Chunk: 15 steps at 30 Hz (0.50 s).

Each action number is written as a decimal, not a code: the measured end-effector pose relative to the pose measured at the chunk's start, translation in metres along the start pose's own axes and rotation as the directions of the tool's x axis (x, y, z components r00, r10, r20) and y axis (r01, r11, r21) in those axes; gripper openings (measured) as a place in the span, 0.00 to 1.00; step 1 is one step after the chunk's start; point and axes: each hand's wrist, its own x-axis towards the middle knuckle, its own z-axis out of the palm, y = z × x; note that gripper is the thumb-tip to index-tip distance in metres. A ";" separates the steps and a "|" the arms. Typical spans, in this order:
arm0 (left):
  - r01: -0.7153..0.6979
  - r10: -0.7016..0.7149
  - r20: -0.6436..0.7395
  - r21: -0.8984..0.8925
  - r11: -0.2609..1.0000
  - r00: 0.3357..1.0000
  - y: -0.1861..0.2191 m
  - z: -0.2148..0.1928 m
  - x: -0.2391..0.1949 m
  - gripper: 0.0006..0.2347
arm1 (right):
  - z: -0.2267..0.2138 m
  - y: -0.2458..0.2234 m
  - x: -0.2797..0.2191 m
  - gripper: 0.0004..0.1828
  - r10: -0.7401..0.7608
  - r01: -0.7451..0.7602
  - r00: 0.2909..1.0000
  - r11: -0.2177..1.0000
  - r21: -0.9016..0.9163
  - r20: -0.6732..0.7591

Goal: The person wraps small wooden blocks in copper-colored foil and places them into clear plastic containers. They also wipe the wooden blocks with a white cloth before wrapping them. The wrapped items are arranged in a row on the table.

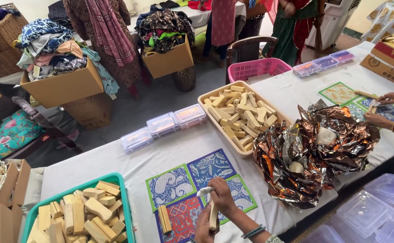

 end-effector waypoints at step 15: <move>-0.134 0.146 0.006 -0.368 0.920 0.989 0.078 0.052 -0.023 0.23 | 0.019 -0.014 -0.092 0.14 -0.112 0.049 0.983 0.923 0.382 0.146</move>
